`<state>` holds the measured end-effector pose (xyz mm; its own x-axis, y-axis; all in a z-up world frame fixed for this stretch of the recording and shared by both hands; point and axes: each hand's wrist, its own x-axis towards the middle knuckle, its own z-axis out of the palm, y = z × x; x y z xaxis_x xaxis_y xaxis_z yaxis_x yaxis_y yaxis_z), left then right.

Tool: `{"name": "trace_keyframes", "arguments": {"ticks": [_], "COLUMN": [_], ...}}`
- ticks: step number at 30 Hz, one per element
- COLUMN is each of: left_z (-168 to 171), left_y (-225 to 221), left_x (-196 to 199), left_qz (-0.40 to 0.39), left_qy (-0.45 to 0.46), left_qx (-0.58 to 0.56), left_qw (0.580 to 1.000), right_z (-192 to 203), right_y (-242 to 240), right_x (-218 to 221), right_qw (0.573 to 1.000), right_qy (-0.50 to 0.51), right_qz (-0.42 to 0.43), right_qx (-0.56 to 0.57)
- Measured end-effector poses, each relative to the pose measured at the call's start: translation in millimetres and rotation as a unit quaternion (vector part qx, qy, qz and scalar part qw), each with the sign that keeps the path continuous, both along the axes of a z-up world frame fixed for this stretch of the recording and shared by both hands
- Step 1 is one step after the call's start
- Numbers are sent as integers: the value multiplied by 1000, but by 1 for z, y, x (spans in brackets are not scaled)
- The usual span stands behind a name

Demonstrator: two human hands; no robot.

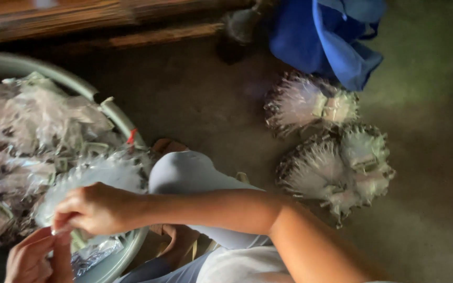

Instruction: The person picks up individual plastic bags containing small dried fish from a large basin, adds a small white paper slip to each bag, and then places the bags into a smaller container or aside into bundles.

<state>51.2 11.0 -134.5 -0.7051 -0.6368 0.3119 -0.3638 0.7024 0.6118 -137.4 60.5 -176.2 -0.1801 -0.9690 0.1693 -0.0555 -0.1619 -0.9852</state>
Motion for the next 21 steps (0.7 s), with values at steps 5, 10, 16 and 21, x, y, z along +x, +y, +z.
{"name": "trace_keyframes", "arguments": {"ticks": [5, 10, 16, 21], "left_z": [11, 11, 18, 22], "left_y": [-49, -34, 19, 26], "left_x": [12, 12, -26, -28], "left_qz": [-13, -17, 37, 54], "left_qy": [-132, -59, -63, -85], "left_qx": [139, 48, -97, -205], "left_qw": [981, 997, 993, 974], "right_z": [15, 30, 36, 14], "right_y": [-19, -18, -4, -9], "right_x": [-6, -15, -34, -20], "right_qw": [995, 969, 917, 974], "right_qy": [-9, -87, -268, -118], "right_qz": [89, 125, 125, 32], "right_qx": [39, 195, 267, 192]}}
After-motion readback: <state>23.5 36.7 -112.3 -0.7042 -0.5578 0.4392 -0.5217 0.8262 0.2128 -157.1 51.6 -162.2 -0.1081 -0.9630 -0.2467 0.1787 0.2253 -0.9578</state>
